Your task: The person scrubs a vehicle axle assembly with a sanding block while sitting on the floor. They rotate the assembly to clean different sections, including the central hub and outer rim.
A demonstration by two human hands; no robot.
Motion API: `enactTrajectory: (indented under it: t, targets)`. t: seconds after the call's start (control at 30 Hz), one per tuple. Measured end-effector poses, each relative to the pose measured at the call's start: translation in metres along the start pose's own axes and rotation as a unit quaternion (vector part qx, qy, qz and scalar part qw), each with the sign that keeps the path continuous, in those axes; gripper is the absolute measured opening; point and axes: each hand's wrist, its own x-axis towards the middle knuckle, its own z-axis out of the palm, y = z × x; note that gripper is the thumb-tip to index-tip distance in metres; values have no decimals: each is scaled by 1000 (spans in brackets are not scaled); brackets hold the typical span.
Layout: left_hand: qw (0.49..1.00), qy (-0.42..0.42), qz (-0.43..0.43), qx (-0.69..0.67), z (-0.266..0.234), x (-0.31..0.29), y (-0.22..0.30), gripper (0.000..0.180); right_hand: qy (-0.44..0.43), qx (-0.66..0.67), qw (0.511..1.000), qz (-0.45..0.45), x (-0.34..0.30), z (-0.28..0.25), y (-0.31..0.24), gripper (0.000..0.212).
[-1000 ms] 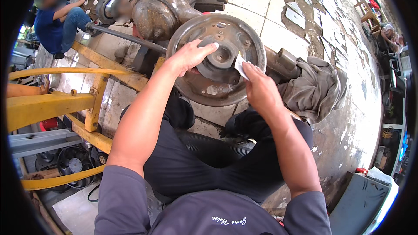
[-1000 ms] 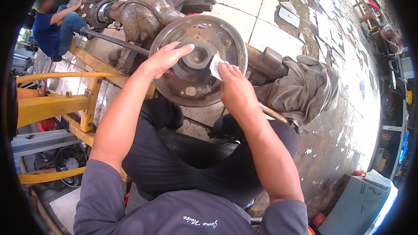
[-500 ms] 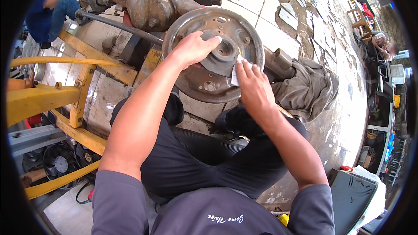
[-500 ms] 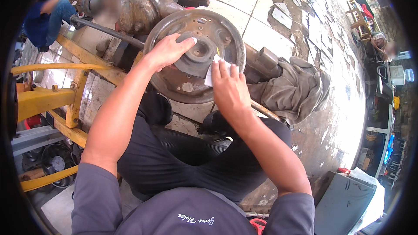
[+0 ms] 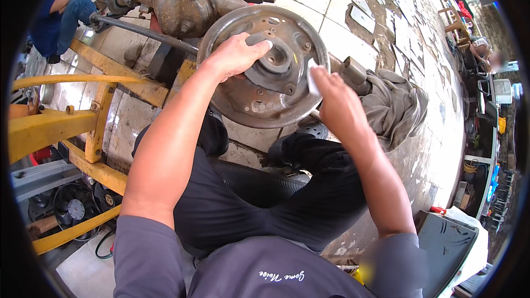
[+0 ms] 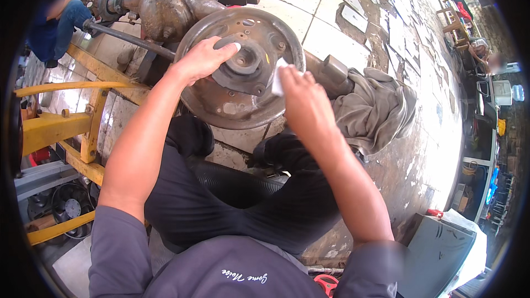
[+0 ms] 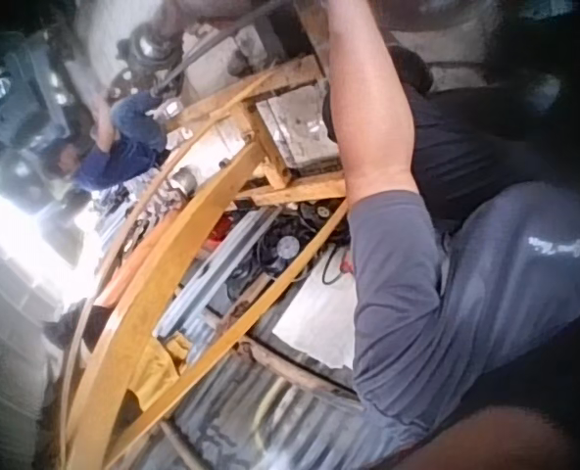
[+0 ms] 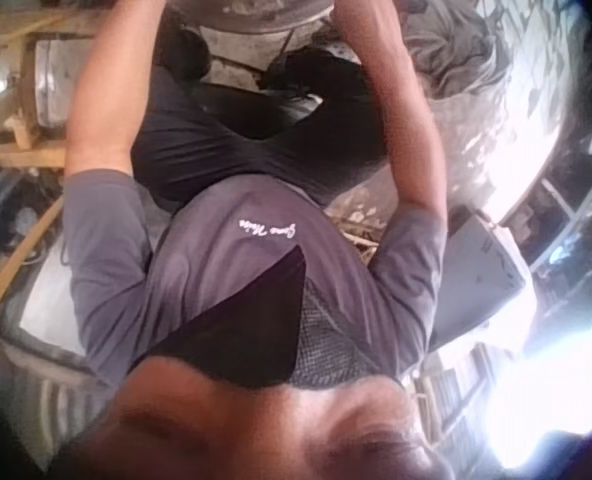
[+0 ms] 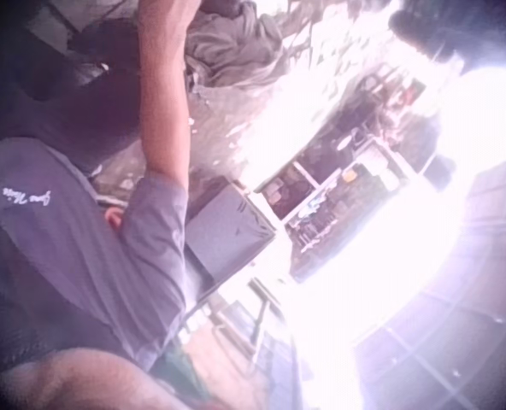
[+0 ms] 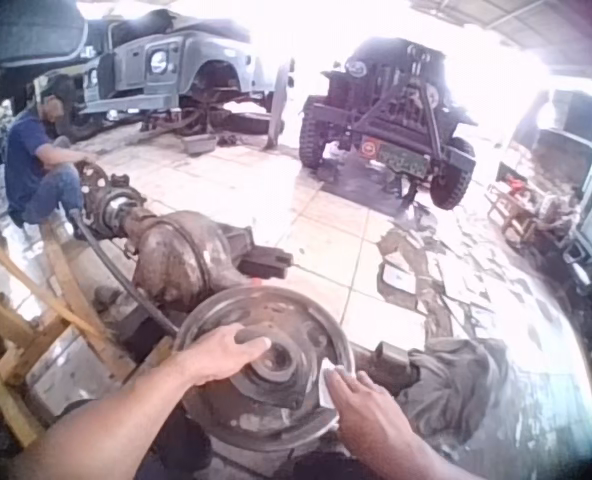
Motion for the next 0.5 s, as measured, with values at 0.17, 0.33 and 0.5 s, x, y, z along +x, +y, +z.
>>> enactTrajectory:
  t: [0.17,0.33,0.5]
  targets:
    - [999,5,0,32,3,1,-2,97,5,-63,998,20,23,16,13,45]
    - [997,-26,61,25,-3,2,-6,94,-10,-122,992,20,24,43,0,49]
    - [997,-45,50,43,-3,7,-15,87,-83,-180,979,-38,-6,29,-24,54]
